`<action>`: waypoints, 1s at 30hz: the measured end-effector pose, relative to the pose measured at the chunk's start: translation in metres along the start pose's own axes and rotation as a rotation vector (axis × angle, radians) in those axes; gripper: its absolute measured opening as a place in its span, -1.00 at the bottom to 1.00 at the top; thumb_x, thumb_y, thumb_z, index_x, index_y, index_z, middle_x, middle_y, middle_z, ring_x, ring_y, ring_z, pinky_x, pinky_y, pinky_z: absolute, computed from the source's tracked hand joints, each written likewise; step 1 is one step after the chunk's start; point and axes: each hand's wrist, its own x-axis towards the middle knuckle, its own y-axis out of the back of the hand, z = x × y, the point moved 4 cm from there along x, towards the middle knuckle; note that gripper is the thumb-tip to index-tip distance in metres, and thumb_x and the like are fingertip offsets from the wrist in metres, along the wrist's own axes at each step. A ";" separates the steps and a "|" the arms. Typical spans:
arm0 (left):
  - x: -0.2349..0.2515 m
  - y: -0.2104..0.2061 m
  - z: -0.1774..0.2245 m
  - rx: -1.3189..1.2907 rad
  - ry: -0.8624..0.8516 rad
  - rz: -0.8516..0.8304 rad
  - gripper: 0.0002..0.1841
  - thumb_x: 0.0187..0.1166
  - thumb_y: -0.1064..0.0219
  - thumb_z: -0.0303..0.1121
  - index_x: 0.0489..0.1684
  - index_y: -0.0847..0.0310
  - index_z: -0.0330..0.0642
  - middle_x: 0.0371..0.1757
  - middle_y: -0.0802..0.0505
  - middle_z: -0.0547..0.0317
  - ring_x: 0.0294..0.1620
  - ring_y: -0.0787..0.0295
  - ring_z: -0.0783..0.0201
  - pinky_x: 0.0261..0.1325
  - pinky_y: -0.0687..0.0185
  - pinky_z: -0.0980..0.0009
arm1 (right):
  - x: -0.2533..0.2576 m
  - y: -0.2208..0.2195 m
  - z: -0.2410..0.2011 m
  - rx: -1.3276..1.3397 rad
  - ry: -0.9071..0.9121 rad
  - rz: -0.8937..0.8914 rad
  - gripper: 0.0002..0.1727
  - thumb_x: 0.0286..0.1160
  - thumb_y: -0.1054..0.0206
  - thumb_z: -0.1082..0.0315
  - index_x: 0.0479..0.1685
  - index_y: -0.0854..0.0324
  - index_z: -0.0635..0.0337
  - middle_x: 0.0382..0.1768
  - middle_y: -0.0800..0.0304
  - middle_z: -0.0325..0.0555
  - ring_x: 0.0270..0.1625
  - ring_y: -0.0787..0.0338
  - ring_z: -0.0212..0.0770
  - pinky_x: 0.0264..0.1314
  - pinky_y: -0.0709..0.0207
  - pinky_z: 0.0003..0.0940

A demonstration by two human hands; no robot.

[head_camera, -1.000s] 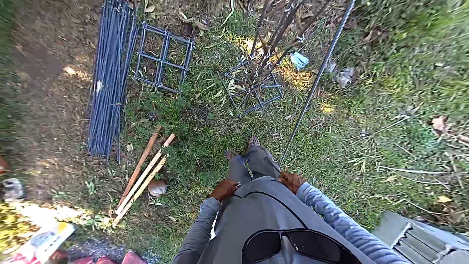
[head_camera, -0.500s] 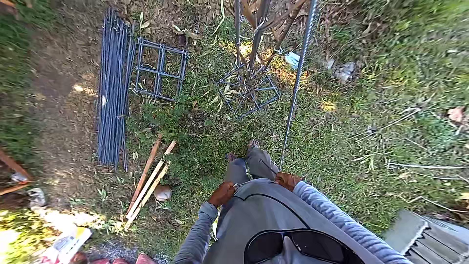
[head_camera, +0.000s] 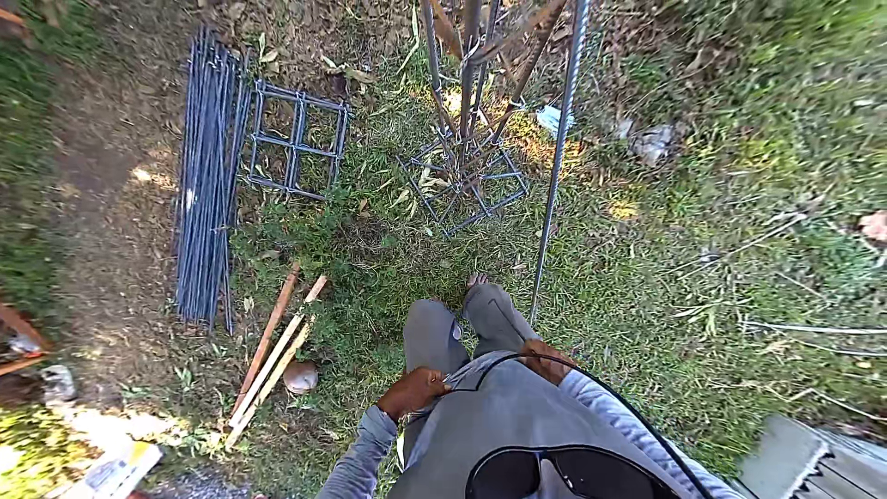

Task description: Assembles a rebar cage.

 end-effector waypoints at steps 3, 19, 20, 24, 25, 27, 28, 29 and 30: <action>0.019 0.018 -0.001 0.097 0.012 -0.001 -0.62 0.72 -0.27 -0.05 -0.29 -0.67 -0.21 -0.50 -0.64 0.20 -0.49 -0.52 0.31 -0.31 -0.49 0.23 | 0.033 0.004 -0.002 0.085 -0.023 0.215 -0.61 0.80 -0.13 0.26 0.19 -0.65 0.46 0.13 -0.77 0.40 0.25 -0.78 0.31 0.40 -0.54 0.28; 0.320 0.205 0.036 -0.191 -0.338 0.696 -0.56 0.92 0.08 -0.17 0.54 -0.41 -0.25 -0.10 -0.90 0.03 -0.39 -0.74 0.24 -0.23 -0.69 0.25 | 0.331 0.024 0.005 0.298 -0.256 0.534 -0.51 0.86 -0.01 0.21 0.65 -0.39 0.23 0.40 -0.69 0.30 0.44 -0.71 0.24 0.56 -0.48 0.17; 0.340 0.212 0.038 -0.206 -0.380 0.699 -0.55 0.92 0.09 -0.13 0.55 -0.40 -0.22 -0.11 -0.90 0.02 -0.45 -0.73 0.23 -0.30 -0.69 0.25 | 0.348 0.024 0.013 0.297 -0.256 0.555 -0.50 0.86 -0.02 0.22 0.66 -0.38 0.22 0.41 -0.68 0.31 0.46 -0.70 0.25 0.58 -0.47 0.19; 0.414 0.237 0.044 -0.313 -0.408 0.676 -0.53 0.93 0.16 -0.08 0.63 -0.37 -0.06 -0.13 -0.91 0.01 -0.53 -0.69 0.22 -0.43 -0.63 0.30 | 0.403 0.027 0.044 0.305 -0.245 0.640 -0.50 0.85 0.00 0.26 0.69 -0.37 0.20 0.43 -0.68 0.30 0.46 -0.70 0.27 0.58 -0.46 0.20; 0.443 0.247 0.041 -0.342 -0.426 0.672 -0.54 0.93 0.15 -0.15 0.64 -0.37 -0.13 -0.07 -0.91 -0.01 -0.45 -0.77 0.21 -0.36 -0.71 0.29 | 0.414 0.027 0.052 0.309 -0.236 0.651 -0.50 0.85 0.01 0.28 0.69 -0.38 0.20 0.40 -0.70 0.30 0.42 -0.72 0.27 0.55 -0.49 0.21; 0.492 0.266 0.033 -0.404 -0.445 0.676 -0.55 0.93 0.14 -0.22 0.65 -0.36 -0.17 -0.03 -0.91 -0.04 -0.40 -0.81 0.20 -0.31 -0.75 0.27 | 0.436 0.031 0.063 0.310 -0.235 0.661 -0.51 0.85 0.03 0.28 0.68 -0.40 0.18 0.31 -0.75 0.29 0.35 -0.77 0.25 0.50 -0.53 0.21; 0.510 0.273 0.026 -0.436 -0.447 0.694 -0.56 0.92 0.14 -0.23 0.64 -0.37 -0.17 -0.02 -0.90 -0.06 -0.39 -0.81 0.19 -0.31 -0.75 0.26 | 0.444 0.033 0.066 0.314 -0.242 0.660 -0.51 0.85 0.04 0.29 0.68 -0.40 0.16 0.33 -0.75 0.29 0.37 -0.75 0.25 0.51 -0.51 0.22; 0.524 0.281 0.019 -0.464 -0.437 0.730 -0.56 0.92 0.14 -0.24 0.63 -0.37 -0.16 -0.02 -0.90 -0.08 -0.40 -0.81 0.17 -0.32 -0.75 0.24 | 0.450 0.036 0.068 0.315 -0.247 0.657 -0.51 0.84 0.03 0.30 0.69 -0.40 0.14 0.34 -0.74 0.29 0.39 -0.74 0.26 0.52 -0.50 0.24; 0.533 0.289 0.012 -0.491 -0.426 0.779 -0.56 0.92 0.16 -0.23 0.64 -0.35 -0.17 -0.02 -0.89 -0.10 -0.40 -0.82 0.15 -0.33 -0.76 0.22 | 0.457 0.039 0.069 0.306 -0.249 0.654 -0.50 0.84 0.03 0.29 0.70 -0.39 0.13 0.32 -0.75 0.30 0.37 -0.75 0.28 0.50 -0.51 0.26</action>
